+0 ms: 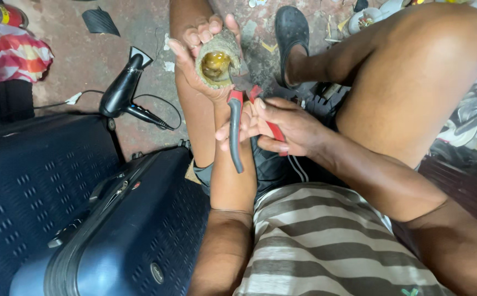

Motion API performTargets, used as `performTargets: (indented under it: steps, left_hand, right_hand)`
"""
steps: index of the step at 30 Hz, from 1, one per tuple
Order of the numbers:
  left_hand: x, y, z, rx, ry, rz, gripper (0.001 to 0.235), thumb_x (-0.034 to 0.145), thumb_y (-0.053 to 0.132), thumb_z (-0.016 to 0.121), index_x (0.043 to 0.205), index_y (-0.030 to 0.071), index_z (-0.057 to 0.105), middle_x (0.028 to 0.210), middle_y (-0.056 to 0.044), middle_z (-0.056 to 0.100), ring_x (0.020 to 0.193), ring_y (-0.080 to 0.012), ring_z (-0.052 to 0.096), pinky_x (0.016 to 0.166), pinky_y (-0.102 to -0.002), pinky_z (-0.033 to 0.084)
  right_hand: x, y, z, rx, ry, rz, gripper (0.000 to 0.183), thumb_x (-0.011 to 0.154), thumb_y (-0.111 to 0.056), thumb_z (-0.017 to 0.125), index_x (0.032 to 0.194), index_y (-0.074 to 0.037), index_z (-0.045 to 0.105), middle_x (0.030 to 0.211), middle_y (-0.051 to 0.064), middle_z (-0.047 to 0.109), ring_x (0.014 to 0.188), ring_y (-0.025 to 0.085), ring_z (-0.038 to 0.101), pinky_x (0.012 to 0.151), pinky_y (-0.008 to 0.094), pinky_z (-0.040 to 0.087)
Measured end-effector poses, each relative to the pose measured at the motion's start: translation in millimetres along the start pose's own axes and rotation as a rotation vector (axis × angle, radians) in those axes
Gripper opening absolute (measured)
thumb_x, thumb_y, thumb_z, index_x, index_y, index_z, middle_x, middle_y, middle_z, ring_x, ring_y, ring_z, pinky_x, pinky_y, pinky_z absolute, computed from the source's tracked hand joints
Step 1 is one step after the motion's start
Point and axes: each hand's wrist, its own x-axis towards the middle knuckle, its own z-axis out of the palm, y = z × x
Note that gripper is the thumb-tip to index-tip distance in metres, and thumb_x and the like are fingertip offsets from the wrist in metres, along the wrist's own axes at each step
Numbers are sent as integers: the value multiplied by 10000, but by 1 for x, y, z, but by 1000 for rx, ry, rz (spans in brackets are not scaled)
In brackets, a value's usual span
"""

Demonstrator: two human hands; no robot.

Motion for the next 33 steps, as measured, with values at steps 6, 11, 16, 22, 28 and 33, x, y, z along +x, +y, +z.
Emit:
performTargets:
  steps: [6,11,16,22,28,33]
  left_hand:
    - [-3,-7,0,10,61,42,391,1163,421,471,966,99,571,1014,-40,567,1111,-213,556,1177,-479,428]
    - [-1,-1,-3,47,42,48,362,1143,414,480,994,94,561,1034,-53,555,1102,-228,540,1132,-478,455]
    - [-2,0,3,133,87,99,353,1151,397,478,1006,86,559,1024,-65,545,1093,-242,536,1117,-489,466]
    - [-2,-1,7,264,45,142,349,1150,380,485,1000,71,548,988,-77,540,1049,-244,544,1044,-459,501]
    - [-2,-4,13,325,80,172,323,1134,340,506,951,74,514,965,-85,534,1031,-262,539,1014,-471,505]
    - [-4,-7,18,475,135,243,317,1125,301,537,922,60,509,926,-103,533,995,-272,547,990,-476,486]
  right_hand:
    - [9,23,0,-209,237,-111,354,1125,-344,430,1183,-21,562,1040,149,700,657,105,566,476,189,393]
    - [9,25,-8,-235,245,-115,307,1124,-331,438,1198,-57,555,926,100,677,744,123,648,546,215,456]
    - [10,16,-7,-255,211,-135,384,1158,-355,462,1138,6,591,946,116,685,819,181,671,671,273,504]
    - [9,9,-3,18,148,-61,415,1068,-386,445,1200,-17,583,992,158,724,887,232,699,776,366,547]
    - [7,14,-12,-60,189,-123,390,1125,-391,454,1178,-32,599,875,111,662,810,215,647,801,364,540]
    - [3,13,-21,-213,268,-153,369,1092,-393,491,1115,-49,624,837,77,641,775,167,621,772,333,535]
